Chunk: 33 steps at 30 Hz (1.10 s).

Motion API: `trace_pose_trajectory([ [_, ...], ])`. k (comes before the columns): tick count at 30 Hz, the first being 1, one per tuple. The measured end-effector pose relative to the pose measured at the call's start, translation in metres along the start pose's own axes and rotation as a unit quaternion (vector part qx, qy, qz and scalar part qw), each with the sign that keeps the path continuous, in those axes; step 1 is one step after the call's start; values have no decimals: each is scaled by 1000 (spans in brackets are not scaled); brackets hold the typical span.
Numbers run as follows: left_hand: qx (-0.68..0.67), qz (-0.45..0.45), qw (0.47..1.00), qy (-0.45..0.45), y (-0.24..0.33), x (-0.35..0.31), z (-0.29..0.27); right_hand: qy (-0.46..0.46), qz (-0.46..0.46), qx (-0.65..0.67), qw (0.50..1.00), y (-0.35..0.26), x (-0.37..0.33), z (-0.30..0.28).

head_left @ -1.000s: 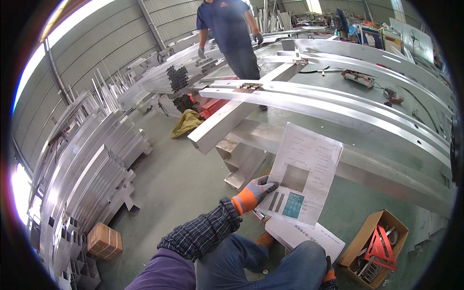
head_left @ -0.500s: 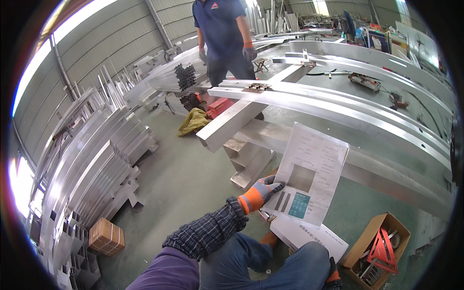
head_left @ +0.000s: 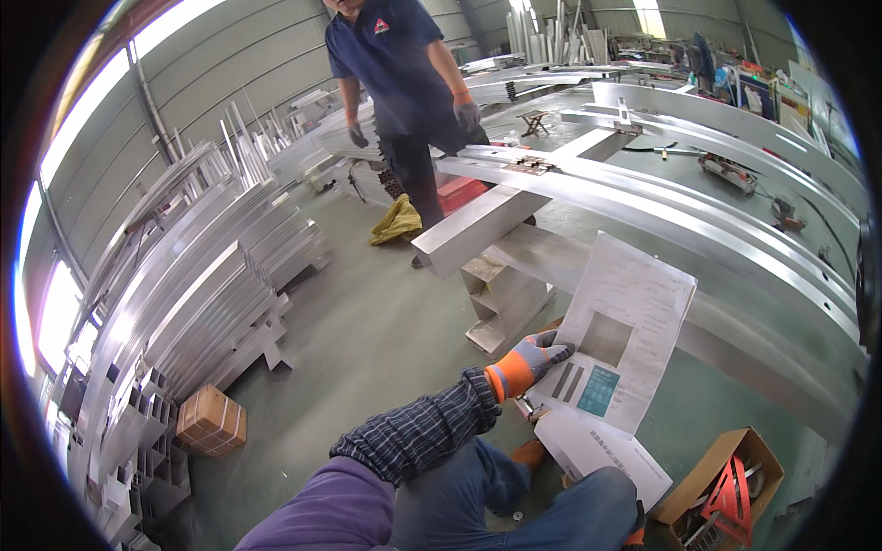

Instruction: The person sits on the floor and handles a white document, writing on it with a marker. They then stand, walk through a workshop, and place the document on a table.

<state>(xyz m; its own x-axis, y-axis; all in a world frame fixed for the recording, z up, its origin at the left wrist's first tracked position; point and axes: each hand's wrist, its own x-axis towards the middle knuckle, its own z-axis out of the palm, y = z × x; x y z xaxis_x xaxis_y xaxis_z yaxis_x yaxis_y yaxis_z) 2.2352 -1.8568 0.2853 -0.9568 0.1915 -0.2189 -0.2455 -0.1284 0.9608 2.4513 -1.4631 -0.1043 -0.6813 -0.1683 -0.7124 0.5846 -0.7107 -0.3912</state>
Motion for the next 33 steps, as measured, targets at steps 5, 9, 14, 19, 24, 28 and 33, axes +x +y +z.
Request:
trace_pose_trajectory([
  [5,7,7,1000,20,1,2,-4,18,-7,-17,1000,-5,-5,3],
  [9,13,16,999,36,-1,2,-10,29,-11,-27,999,-6,-11,4],
  [14,-23,19,999,28,0,3,-13,37,-14,-36,999,-5,-14,3],
  [19,-18,11,999,41,-4,5,-16,36,-20,-42,998,-8,-10,11],
  [24,-23,7,999,36,18,-7,-7,24,-28,-45,998,-13,-6,24],
  [28,-38,51,997,35,2,0,-14,16,-31,-51,998,-16,-4,38],
  [33,12,38,998,58,14,-14,-3,2,-35,-63,997,-20,-2,48],
])
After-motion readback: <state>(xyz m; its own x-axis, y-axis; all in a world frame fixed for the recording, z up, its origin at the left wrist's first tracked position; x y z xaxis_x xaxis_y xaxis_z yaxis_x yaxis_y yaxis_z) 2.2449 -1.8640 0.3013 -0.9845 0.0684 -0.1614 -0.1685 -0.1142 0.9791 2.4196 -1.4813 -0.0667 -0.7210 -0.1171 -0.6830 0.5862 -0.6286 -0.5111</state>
